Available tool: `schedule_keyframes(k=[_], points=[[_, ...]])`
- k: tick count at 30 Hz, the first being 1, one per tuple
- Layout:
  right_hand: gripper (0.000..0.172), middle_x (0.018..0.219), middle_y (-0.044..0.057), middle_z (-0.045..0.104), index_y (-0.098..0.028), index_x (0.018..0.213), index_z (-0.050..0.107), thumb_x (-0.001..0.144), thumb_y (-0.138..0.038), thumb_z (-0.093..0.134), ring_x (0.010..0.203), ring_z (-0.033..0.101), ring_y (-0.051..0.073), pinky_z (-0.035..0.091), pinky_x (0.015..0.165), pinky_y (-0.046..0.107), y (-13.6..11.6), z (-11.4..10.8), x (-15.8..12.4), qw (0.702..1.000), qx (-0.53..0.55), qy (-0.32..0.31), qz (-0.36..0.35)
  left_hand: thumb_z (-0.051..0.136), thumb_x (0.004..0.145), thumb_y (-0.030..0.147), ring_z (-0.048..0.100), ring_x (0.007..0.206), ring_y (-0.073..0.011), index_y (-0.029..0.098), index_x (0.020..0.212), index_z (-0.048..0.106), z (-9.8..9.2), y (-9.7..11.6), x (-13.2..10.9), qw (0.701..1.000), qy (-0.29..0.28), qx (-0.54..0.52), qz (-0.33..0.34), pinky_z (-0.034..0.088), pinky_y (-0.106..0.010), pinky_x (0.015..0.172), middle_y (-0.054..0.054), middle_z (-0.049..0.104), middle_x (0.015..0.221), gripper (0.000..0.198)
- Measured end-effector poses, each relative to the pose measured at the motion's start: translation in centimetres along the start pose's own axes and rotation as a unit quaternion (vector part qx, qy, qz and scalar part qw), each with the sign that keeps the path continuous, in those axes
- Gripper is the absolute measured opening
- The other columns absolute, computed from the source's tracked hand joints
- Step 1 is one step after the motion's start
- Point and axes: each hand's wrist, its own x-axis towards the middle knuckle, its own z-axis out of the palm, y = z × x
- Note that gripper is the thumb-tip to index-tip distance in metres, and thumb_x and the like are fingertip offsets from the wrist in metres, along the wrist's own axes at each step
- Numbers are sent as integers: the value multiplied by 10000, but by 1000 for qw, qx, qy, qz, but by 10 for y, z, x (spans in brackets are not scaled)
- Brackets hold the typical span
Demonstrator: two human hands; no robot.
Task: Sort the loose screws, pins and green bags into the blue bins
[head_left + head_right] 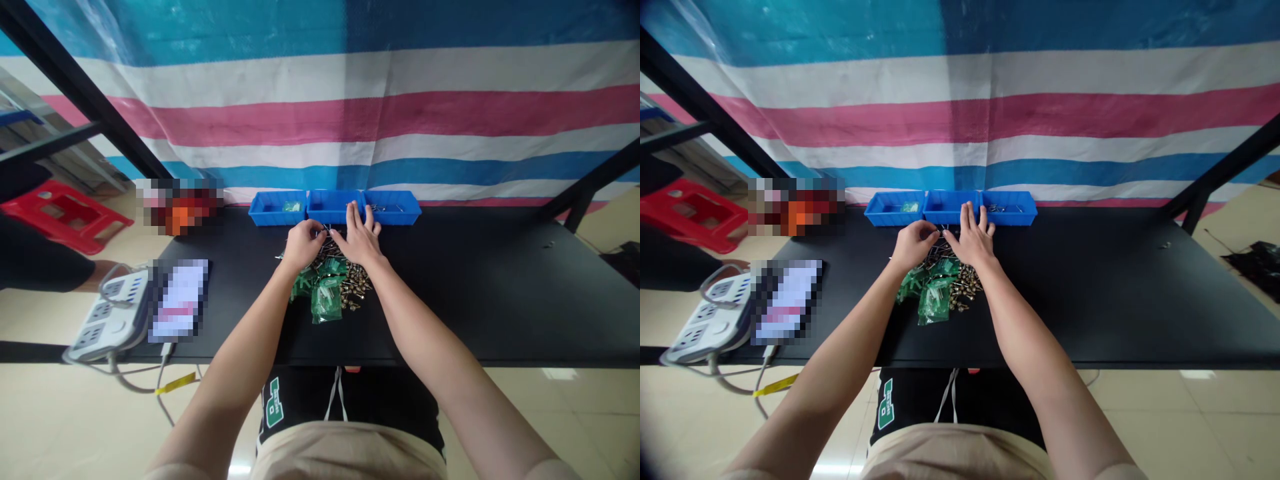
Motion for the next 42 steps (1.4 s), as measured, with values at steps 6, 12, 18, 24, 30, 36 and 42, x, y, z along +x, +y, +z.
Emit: schedule_keyframes(k=[6, 12, 18, 24, 30, 36, 42], points=[[769, 1640, 132, 142, -178, 1572, 124, 949, -593, 302, 1481, 67, 414, 252, 1080, 670, 0, 1, 0, 1000, -21, -9, 0, 581, 812, 256, 629, 767, -188, 180, 834, 678, -1, 2, 0, 1000, -15, 21, 4, 493, -305, 781, -49, 710, 829, 125], [753, 1640, 114, 153, -182, 1570, 151, 953, -591, 291, 1476, 83, 415, 264, 1077, 662, 0, -1, -1, 1000, -20, -14, 7, 573, 821, 272, 625, 748, -189, 175, 839, 679, -2, 2, 0, 999, -22, 35, 8, 490, -307, 762, -59, 712, 841, 145], [741, 1637, 123, 161, -181, 1560, 194, 953, -592, 299, 1466, 113, 411, 290, 1065, 646, 0, -2, -2, 999, -28, -13, 10, 577, 815, 273, 627, 732, -187, 178, 841, 682, -2, -1, 0, 999, -25, 41, 15, 495, -306, 755, -56, 713, 827, 144], [728, 1629, 121, 197, -192, 1555, 220, 951, -590, 301, 1453, 136, 413, 297, 1049, 645, 2, -1, -2, 1000, -11, 0, 5, 579, 824, 277, 624, 730, -187, 173, 855, 690, -2, -1, 0, 999, -28, 42, 18, 500, -308, 759, -59, 706, 826, 155], [686, 1592, 148, 285, -160, 1525, 285, 956, -540, 332, 1388, 234, 404, 319, 1040, 594, 1, -1, -4, 999, -3, 42, -3, 592, 817, 279, 635, 812, -210, 164, 930, 725, 0, -5, -1, 993, -53, 94, 40, 508, -320, 806, -82, 690, 889, 209], [435, 1236, 186, 577, -114, 1241, 596, 934, -386, 451, 1159, 444, 340, 367, 1020, 478, -1, -9, -7, 995, 30, 91, -19, 605, 827, 347, 646, 886, -250, 171, 899, 766, 2, -8, -3, 980, -111, 154, 63, 518, -343, 836, -108, 681, 885, 249], [319, 1066, 129, 643, -159, 1065, 674, 911, -385, 510, 1036, 544, 284, 449, 908, 376, -3, -9, -10, 998, 16, 6, -59, 604, 825, 351, 658, 852, -243, 185, 939, 775, 3, -8, -3, 975, -130, 172, 58, 522, -320, 797, -103, 694, 896, 264]])
